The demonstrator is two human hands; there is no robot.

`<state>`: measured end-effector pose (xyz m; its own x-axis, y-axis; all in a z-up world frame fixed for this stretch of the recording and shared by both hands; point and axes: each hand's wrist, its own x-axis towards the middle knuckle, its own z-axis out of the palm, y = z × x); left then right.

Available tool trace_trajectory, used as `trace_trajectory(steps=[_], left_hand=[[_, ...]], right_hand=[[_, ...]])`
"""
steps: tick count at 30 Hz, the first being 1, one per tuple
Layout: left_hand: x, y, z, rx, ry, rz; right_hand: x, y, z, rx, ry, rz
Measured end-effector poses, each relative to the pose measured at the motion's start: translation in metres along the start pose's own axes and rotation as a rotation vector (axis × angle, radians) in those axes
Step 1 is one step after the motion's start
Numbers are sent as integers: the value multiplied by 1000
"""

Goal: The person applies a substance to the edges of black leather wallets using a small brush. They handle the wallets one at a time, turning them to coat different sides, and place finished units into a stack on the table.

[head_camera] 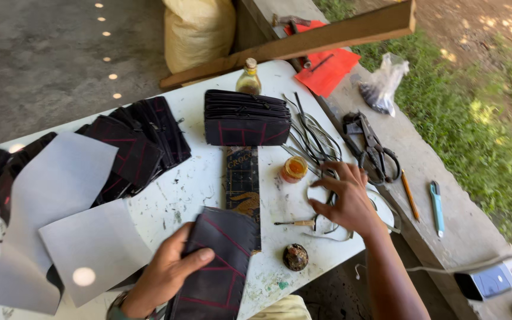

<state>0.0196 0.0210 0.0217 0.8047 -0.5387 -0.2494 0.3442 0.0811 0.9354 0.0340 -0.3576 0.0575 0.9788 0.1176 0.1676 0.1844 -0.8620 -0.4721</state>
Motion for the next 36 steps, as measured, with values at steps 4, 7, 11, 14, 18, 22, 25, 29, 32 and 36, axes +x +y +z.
trace_trajectory(steps=[4, 7, 11, 14, 18, 22, 25, 29, 32, 36], left_hand=[[6, 8, 17, -30, -231, -57], [7, 15, 30, -99, -357, -25], [6, 21, 37, -31, -394, -19], [3, 20, 38, -48, -384, -56], [3, 17, 37, -52, -397, -10], [3, 14, 36, -46, -404, 6], [3, 12, 35, -53, -401, 9], [3, 11, 34, -39, -373, -15], [2, 12, 32, -28, -344, -26], [-1, 10, 30, -51, -328, -15]], right_hand=[[-21, -30, -10, 659, -154, -171], [-23, -52, -6, 767, -271, -257], [-18, -71, -4, 785, -302, -299], [-18, -79, -5, 699, -330, -283], [-19, -86, -9, 626, -261, -340], [-21, -91, -8, 530, -202, -359], [-22, -92, -6, 426, -160, -372], [-24, -87, -7, 383, -146, -411], [-25, -83, -9, 362, -99, -434], [-27, -85, -9, 356, -104, -460]])
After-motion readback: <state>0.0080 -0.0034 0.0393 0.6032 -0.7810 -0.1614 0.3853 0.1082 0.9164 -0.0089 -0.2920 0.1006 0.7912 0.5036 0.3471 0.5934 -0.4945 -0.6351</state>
